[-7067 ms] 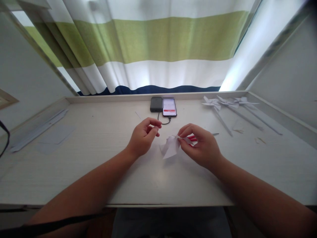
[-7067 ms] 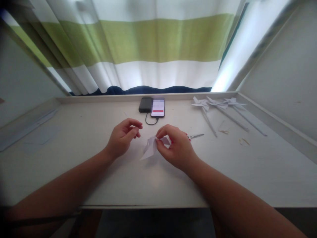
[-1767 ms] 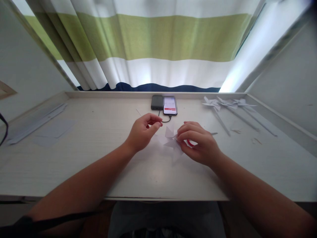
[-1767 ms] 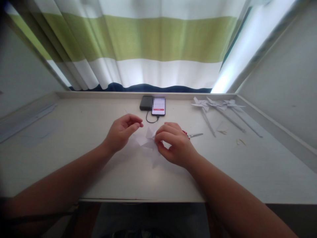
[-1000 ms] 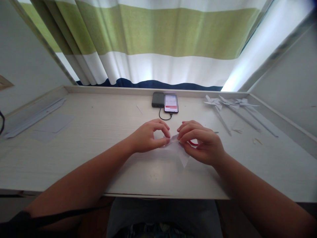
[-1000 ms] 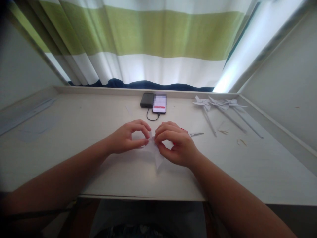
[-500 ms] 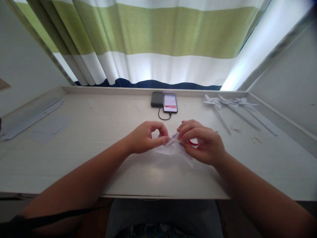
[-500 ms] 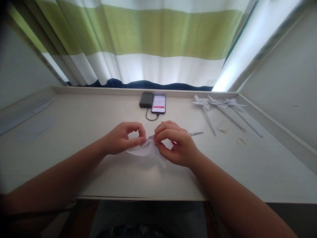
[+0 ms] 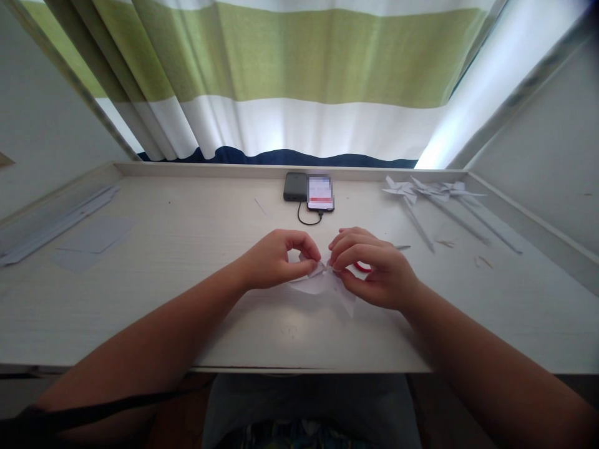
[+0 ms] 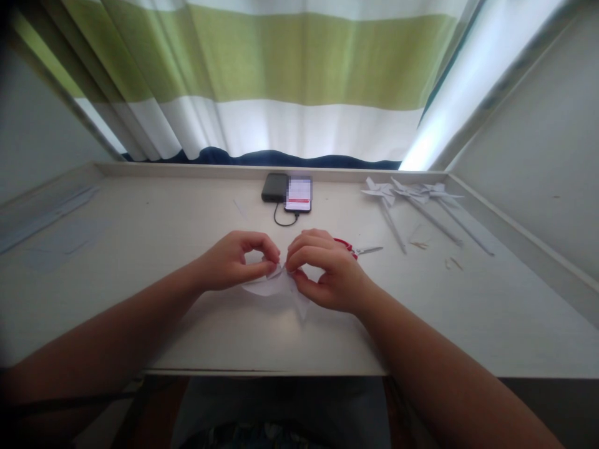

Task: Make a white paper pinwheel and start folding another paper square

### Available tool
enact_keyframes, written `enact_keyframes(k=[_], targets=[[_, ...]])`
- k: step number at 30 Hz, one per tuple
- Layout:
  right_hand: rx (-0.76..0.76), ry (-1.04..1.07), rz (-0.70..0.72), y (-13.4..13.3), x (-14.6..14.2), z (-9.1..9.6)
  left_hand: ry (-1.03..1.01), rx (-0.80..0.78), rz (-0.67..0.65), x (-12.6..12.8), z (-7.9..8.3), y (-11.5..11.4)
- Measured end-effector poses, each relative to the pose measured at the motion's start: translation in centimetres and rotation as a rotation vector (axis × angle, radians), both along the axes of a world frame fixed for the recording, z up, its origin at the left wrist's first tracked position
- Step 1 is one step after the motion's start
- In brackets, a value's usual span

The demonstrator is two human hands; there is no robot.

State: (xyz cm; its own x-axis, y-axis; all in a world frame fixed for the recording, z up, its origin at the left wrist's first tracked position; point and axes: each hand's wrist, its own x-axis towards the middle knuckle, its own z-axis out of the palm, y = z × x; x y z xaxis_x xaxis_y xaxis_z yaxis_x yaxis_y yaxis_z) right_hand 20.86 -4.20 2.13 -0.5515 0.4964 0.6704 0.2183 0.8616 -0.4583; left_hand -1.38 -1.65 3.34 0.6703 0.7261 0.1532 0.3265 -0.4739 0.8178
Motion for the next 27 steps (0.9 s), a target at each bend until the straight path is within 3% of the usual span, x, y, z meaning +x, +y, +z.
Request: enact_keyframes(k=[19,27], targets=[[-0.147,-0.238,0.055,1.2,0.2,-1.9,0.143,-0.089,0.002,0.7,-2.6,0.4],[-0.197,-0.323,0.078,1.4,0.4,-2.0,0.225,0.069,0.046,1.1,-2.9,0.0]])
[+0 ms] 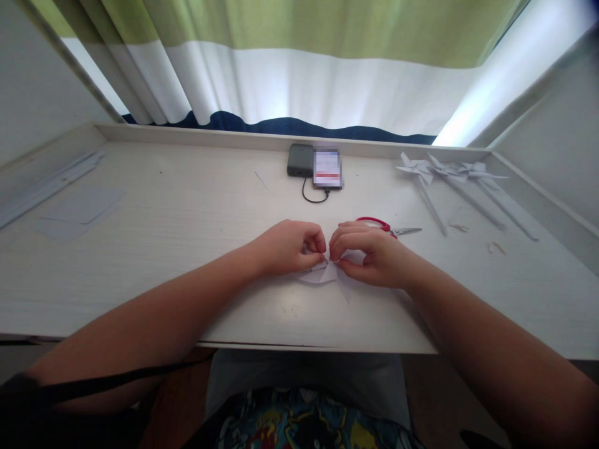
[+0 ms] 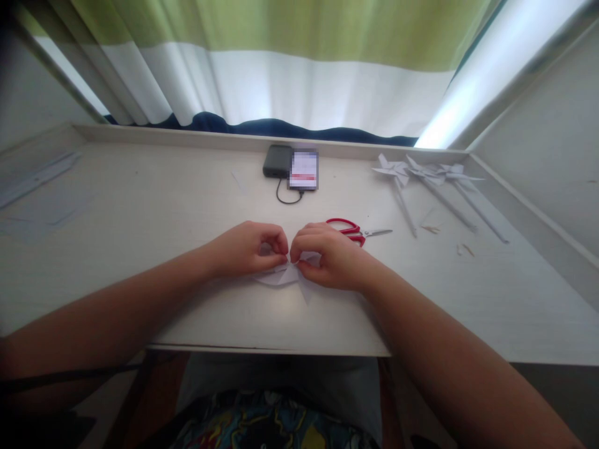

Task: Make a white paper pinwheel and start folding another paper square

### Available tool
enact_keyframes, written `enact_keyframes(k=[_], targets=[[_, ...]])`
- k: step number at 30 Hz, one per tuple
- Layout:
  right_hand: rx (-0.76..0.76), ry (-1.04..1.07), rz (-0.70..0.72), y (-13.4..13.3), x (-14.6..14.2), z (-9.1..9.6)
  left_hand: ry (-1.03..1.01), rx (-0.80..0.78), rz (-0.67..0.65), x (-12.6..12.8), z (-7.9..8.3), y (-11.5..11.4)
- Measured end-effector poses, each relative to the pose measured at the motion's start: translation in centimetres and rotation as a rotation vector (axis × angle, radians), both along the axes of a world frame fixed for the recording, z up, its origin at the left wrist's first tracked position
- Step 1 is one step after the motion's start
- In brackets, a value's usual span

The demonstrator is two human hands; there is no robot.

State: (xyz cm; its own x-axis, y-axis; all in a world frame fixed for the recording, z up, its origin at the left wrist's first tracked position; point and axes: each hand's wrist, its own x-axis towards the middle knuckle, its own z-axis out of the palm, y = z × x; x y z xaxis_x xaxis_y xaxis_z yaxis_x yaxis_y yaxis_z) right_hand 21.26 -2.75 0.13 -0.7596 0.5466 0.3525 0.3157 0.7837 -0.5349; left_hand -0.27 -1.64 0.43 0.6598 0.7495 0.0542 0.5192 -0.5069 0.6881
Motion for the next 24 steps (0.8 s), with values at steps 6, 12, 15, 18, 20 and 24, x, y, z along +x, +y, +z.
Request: enact_keyframes(k=[6,12,15,18,20,24], targets=[[-0.055,-0.046,0.021,0.05,0.29,0.16,0.012,0.038,0.000,0.04,-0.18,-0.08],[-0.084,-0.070,0.020,0.02,0.51,0.29,0.023,0.064,-0.002,0.12,-0.37,-0.18],[-0.094,-0.073,0.019,-0.01,0.55,0.29,0.031,0.086,-0.003,0.19,-0.42,-0.24],[-0.094,-0.077,0.023,-0.03,0.58,0.31,0.037,0.098,-0.016,0.23,-0.50,-0.23],[-0.101,-0.078,0.020,-0.07,0.58,0.35,0.034,0.088,-0.020,0.23,-0.55,-0.23],[-0.112,-0.063,0.003,-0.11,0.56,0.44,0.010,0.049,-0.019,0.26,-0.59,-0.33]])
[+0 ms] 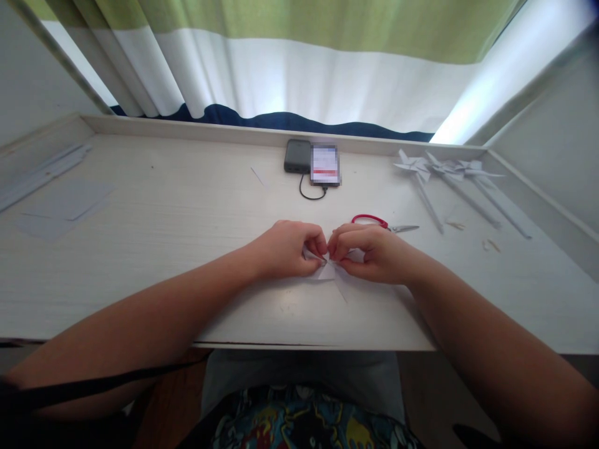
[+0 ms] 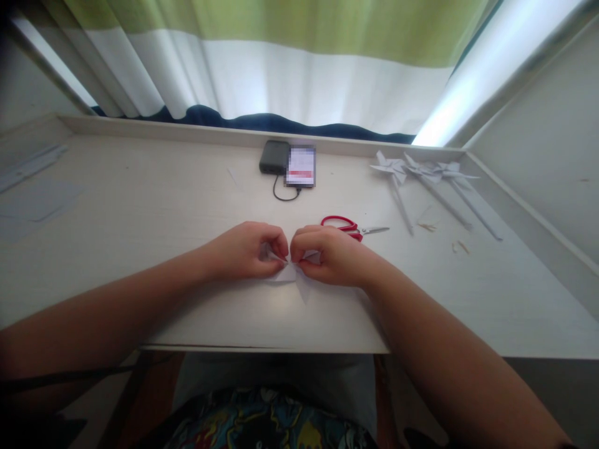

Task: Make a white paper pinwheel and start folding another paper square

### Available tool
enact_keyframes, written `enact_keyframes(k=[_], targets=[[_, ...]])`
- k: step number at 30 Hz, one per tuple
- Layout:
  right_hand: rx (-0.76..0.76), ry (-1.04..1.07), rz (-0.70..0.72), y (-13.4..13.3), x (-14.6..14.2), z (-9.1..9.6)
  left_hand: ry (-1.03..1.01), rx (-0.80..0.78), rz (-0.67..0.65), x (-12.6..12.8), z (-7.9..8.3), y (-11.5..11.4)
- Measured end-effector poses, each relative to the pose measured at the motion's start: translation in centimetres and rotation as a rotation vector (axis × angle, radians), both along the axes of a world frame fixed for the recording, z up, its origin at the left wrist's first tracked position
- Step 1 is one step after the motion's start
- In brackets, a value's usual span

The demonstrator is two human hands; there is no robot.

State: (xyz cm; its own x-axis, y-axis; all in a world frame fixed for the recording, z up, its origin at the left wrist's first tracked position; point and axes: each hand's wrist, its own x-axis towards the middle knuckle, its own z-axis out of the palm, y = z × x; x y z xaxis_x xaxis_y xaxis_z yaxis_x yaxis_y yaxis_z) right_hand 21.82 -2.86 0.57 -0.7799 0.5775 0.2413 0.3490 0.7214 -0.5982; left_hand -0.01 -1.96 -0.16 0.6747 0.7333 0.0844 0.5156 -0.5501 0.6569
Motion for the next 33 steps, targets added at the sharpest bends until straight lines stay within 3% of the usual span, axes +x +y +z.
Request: enact_keyframes(k=[6,14,22,29,33], targets=[[0.023,0.081,-0.014,0.1,0.1,0.0,0.033,0.019,0.031,0.0,0.7,-0.1],[0.033,0.293,-0.100,-0.1,-0.1,0.0,0.127,0.090,0.040,-0.9,2.8,0.4],[0.007,0.442,-0.155,-0.4,-0.4,0.0,0.166,0.017,0.095,-1.5,5.0,0.2],[0.015,0.439,-0.168,-0.3,-0.5,0.0,0.178,0.037,0.142,-1.6,4.4,0.5],[0.033,0.436,-0.191,-0.4,-0.5,-0.1,0.150,-0.047,0.159,-1.6,4.1,0.6]])
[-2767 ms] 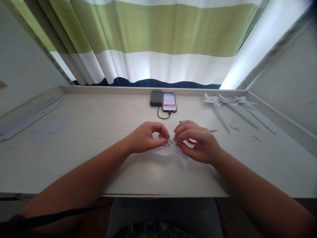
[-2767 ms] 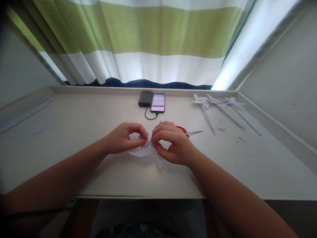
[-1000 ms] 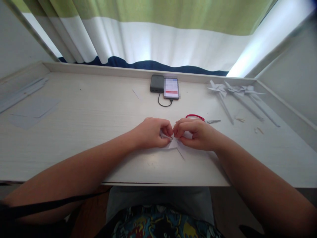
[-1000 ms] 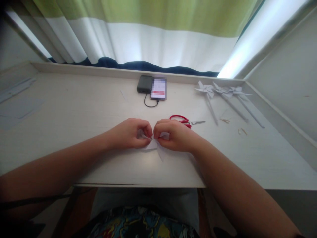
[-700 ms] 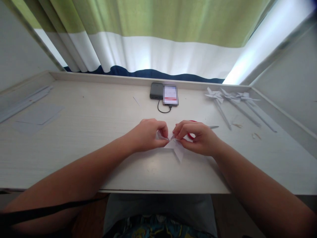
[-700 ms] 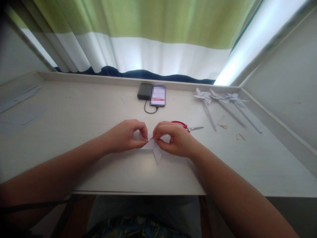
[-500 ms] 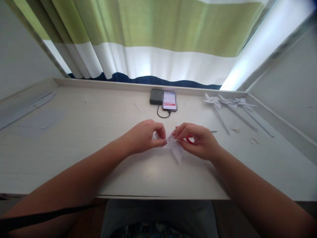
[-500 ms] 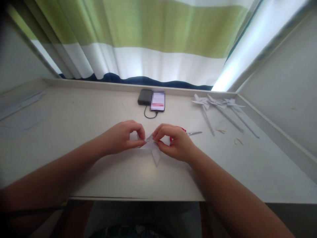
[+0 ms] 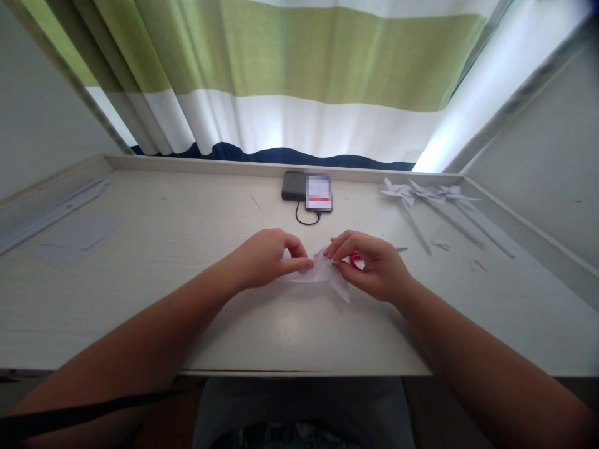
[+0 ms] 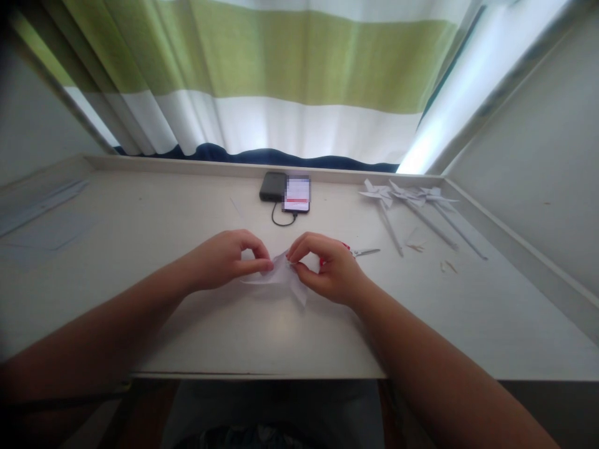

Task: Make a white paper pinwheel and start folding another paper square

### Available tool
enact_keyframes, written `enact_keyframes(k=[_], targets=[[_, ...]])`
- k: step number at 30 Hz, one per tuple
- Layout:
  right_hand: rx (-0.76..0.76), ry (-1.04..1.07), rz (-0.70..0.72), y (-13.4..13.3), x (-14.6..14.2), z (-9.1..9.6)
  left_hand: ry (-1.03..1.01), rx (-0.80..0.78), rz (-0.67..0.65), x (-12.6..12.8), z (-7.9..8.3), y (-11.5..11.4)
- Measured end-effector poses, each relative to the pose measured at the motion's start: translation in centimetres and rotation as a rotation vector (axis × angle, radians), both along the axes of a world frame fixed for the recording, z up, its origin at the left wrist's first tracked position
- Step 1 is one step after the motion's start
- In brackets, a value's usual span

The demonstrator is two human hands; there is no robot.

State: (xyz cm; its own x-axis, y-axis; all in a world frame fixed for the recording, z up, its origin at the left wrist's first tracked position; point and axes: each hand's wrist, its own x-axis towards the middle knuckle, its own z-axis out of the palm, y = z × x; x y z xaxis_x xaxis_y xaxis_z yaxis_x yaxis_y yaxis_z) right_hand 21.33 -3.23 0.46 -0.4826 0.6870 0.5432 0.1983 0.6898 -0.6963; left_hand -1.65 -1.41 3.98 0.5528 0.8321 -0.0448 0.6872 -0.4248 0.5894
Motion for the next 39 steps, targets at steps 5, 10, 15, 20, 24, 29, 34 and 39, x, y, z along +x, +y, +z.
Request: enact_keyframes(k=[5,10,15,20,24,29,34,39], targets=[[0.025,0.033,-0.016,-0.2,0.0,0.1,-0.153,-0.133,-0.068,0.0,0.0,-0.1],[0.077,0.036,0.001,-0.8,-0.3,0.7,-0.288,-0.174,-0.069,0.3,0.0,-0.2],[0.098,0.038,0.008,-1.2,-0.5,1.1,-0.300,-0.183,-0.044,0.6,0.0,-0.6],[0.099,0.029,-0.010,-1.3,-0.7,1.3,-0.309,-0.175,-0.063,0.8,0.0,-0.9],[0.102,0.004,-0.009,-1.3,-0.7,1.3,-0.310,-0.191,-0.063,0.8,0.0,-1.0],[0.101,-0.016,-0.017,-1.3,-0.7,1.3,-0.305,-0.221,-0.058,0.8,0.2,-1.1],[0.117,-0.037,-0.028,-1.5,-0.7,1.3,-0.319,-0.261,-0.045,0.8,0.5,-1.2],[0.161,-0.082,-0.031,-1.6,-0.8,1.3,-0.314,-0.252,0.001,1.0,0.5,-1.2]])
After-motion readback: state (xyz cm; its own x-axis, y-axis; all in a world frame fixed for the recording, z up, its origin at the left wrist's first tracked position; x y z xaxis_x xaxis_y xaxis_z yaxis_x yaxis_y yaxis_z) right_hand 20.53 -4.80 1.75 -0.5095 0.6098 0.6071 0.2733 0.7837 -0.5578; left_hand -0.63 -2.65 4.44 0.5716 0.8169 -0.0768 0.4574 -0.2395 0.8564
